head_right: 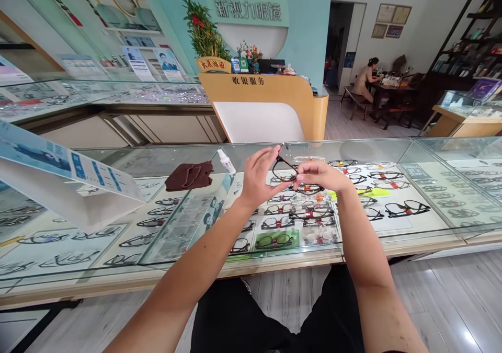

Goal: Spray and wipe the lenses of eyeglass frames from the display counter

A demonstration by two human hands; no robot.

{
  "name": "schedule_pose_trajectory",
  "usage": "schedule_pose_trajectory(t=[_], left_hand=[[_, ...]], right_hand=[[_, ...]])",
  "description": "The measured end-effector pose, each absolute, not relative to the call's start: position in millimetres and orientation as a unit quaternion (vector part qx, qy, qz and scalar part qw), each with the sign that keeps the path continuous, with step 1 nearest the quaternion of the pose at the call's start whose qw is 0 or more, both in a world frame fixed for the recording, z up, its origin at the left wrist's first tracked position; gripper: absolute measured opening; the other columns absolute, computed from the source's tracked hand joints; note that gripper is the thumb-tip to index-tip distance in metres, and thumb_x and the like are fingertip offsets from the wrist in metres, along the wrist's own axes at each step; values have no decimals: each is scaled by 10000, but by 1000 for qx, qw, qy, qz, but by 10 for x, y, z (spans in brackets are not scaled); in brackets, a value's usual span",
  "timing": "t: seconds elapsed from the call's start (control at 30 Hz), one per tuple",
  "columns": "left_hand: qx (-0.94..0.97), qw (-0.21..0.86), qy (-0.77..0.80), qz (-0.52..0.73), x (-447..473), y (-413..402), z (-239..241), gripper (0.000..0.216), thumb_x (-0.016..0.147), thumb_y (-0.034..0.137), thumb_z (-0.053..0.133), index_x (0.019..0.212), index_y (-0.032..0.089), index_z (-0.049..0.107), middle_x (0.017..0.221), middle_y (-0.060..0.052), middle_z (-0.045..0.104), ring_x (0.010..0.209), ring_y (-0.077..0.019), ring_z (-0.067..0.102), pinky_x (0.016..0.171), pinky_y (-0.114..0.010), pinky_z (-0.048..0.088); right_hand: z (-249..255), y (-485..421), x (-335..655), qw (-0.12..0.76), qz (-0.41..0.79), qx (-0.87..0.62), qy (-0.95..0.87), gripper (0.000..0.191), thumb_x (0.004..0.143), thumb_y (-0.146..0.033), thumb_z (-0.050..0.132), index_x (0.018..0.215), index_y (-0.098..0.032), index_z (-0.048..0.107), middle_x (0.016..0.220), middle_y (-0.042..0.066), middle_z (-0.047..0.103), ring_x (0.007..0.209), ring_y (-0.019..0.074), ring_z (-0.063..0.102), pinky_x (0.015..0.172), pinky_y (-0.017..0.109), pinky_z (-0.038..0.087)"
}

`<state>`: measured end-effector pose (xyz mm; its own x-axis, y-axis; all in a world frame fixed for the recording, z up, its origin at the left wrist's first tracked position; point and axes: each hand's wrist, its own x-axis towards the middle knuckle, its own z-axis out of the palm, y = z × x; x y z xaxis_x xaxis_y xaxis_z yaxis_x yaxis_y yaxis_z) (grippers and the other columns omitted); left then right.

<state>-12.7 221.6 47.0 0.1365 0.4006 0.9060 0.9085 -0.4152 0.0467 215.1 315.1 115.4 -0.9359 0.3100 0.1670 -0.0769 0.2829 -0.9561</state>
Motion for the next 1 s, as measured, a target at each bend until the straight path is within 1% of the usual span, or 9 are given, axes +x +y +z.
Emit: schedule_pose_trajectory(t=[0.17,0.33,0.4,0.5,0.63,0.7,0.8,0.9,1.0], left_hand=[[-695,304,-428,-492,-92,2213,471,788,848,691,786,1447,266,503,1425,-173,726,1331,-333,656,1107,-503,494],[-677,312,-453,-489,-149,2178,453,767,824,748,774,1370,273,519,1368,-165,751,1278,-329,680,1072,-510,517],[-663,316,-463,-497,-186,2143,486,763,822,735,784,1367,275,513,1341,-157,760,1250,-328,692,1061,-508,525],[-620,329,-461,-543,-225,2049,636,782,811,697,818,1385,268,505,1307,-139,754,1231,-328,695,1074,-512,526],[-581,330,-450,-593,-234,1899,1014,803,793,675,846,1387,263,499,1250,-104,713,1188,-309,695,1073,-500,534],[-569,323,-446,-610,-225,1851,1249,751,811,657,843,1368,273,517,1222,-95,689,1168,-294,690,1029,-477,551],[-555,294,-429,-650,-193,1822,1603,812,787,721,837,1380,270,512,1251,-103,632,1140,-286,697,964,-461,573],[-543,243,-440,-673,-132,1797,1870,825,774,749,834,1369,279,506,1200,-72,641,1121,-275,714,1001,-476,573],[-527,200,-460,-686,-70,1748,1981,774,796,707,843,1346,262,530,1174,-64,668,1130,-270,723,1038,-488,566]], right_hand=[[1147,3152,2174,159,574,-84,-799,424,885,-599,797,801,-193,705,834,65,809,814,199,713,797,352,543],[1159,3110,2142,195,527,-87,-823,456,904,-643,754,793,-201,737,809,32,733,748,180,626,752,341,493],[1153,3092,2131,244,509,-101,-819,527,931,-720,670,822,-211,752,833,38,727,813,204,638,814,361,493],[1123,3054,2127,354,516,-106,-773,587,957,-786,557,974,-239,768,935,60,735,950,252,666,966,410,492],[1207,2946,2118,456,493,-76,-737,568,901,-785,635,1155,-281,697,1057,64,659,992,262,627,1013,431,510],[1378,2876,2093,465,443,-69,-764,609,856,-772,709,1230,-298,632,1117,63,622,1021,256,607,982,419,524],[1749,2770,2021,514,312,-65,-796,637,839,-696,791,1301,-322,560,1122,41,565,992,223,583,956,412,532],[2053,2673,1925,587,213,-77,-777,670,872,-741,726,1361,-329,527,1215,55,540,1042,231,587,950,442,551],[2140,2617,1856,614,172,-101,-764,635,928,-747,653,1390,-329,522,1192,60,531,1074,243,597,935,444,564]])
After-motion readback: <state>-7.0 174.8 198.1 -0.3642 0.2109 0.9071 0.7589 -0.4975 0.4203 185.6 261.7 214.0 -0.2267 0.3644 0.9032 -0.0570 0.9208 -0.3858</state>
